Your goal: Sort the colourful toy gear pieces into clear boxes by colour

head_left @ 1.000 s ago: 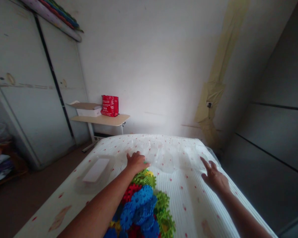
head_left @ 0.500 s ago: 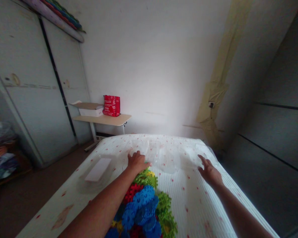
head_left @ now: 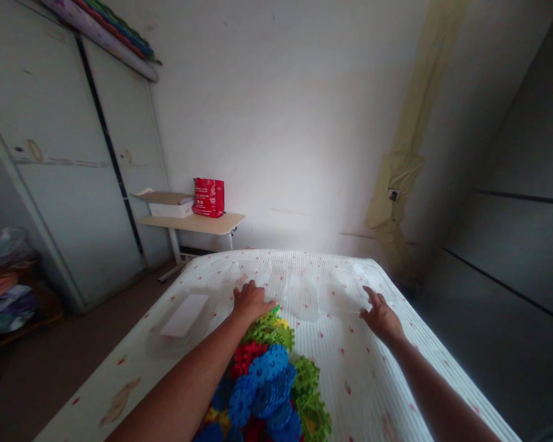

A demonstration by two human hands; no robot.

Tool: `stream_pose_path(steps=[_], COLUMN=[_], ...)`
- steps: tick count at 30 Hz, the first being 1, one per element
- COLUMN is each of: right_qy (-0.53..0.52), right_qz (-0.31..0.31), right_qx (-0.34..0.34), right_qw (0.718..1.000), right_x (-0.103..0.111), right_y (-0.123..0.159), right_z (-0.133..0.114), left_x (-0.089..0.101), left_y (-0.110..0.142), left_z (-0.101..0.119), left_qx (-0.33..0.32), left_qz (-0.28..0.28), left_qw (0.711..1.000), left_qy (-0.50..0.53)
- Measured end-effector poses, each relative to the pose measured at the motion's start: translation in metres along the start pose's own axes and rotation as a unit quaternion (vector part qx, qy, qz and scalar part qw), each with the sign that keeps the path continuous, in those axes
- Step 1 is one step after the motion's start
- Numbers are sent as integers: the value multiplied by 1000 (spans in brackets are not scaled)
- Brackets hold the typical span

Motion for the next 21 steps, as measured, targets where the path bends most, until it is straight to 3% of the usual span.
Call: stream_pose_path(steps=[4, 9, 12, 16, 21], right_qy=[5, -9, -62, -169, -261], right_qz=[16, 108, 81, 1, -124], right_qx=[3, -1, 99, 245, 273], right_qw=[1000, 994, 990, 955, 917], right_x=[3, 14, 13, 13, 18], right_y=[4, 34, 63, 96, 107], right_z=[-2, 1, -6, -47, -132], left_x=[3, 19, 23, 14, -1], left_y=[1, 21, 42, 61, 74], left_z=[-1, -4, -7, -13, -20], left_qx=[0, -20, -67, -104, -102], left_qz=[6, 59, 75, 49, 41], left_qw=[1000, 998, 993, 987, 976], left_qy=[9, 14, 54, 108, 187])
Point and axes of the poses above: each hand's wrist, its own y-axis away from the middle knuckle, its own x-axis out of the back of the hand, z = x × y, the point moved 1 cm from there along -y, towards the middle knuckle, and after that the axes turned 10 degrees about -x, right-handed, at the moved point
